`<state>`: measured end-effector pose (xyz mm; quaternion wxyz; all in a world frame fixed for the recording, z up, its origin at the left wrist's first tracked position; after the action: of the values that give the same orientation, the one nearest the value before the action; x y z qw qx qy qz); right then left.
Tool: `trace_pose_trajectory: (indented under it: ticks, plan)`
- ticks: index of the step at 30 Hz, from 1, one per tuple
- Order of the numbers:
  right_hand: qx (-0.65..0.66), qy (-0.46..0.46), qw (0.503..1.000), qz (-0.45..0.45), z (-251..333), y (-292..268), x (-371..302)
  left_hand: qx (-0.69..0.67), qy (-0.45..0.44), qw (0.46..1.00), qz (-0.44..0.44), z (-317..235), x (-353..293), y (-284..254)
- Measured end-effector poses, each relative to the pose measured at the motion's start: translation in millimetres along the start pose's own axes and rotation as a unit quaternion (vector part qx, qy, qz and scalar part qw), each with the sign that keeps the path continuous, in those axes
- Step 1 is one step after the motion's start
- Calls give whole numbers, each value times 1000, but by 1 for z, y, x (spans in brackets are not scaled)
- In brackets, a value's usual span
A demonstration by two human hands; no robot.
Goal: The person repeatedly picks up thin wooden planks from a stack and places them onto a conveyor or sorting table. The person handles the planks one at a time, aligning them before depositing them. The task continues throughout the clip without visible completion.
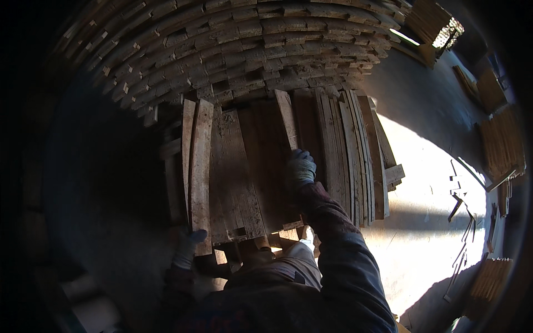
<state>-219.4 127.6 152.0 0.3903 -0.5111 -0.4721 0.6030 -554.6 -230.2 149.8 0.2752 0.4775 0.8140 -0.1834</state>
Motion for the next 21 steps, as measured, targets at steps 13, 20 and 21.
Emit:
trace_pose_trajectory:
  ticks: [13,20,21]
  plan:
    - [627,-67,774,53,71,57,-78,84,108,990,-41,15,-15,75]
    - [374,-110,889,241,183,34,-134,466,478,744,-2,12,-28,141]
    - [399,-112,885,213,172,31,-128,401,455,794,47,14,-14,135]
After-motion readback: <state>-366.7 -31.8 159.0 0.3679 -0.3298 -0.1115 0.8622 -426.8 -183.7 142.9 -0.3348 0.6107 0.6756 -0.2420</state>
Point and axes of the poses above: each hand's wrist, its own x-axis towards the middle knuckle, its own y-axis out of the palm, z = x × y, the point moved 10 cm from there along x, towards the middle knuckle, and after that the axes turned 4 degrees about -y, right-handed, at the moved point
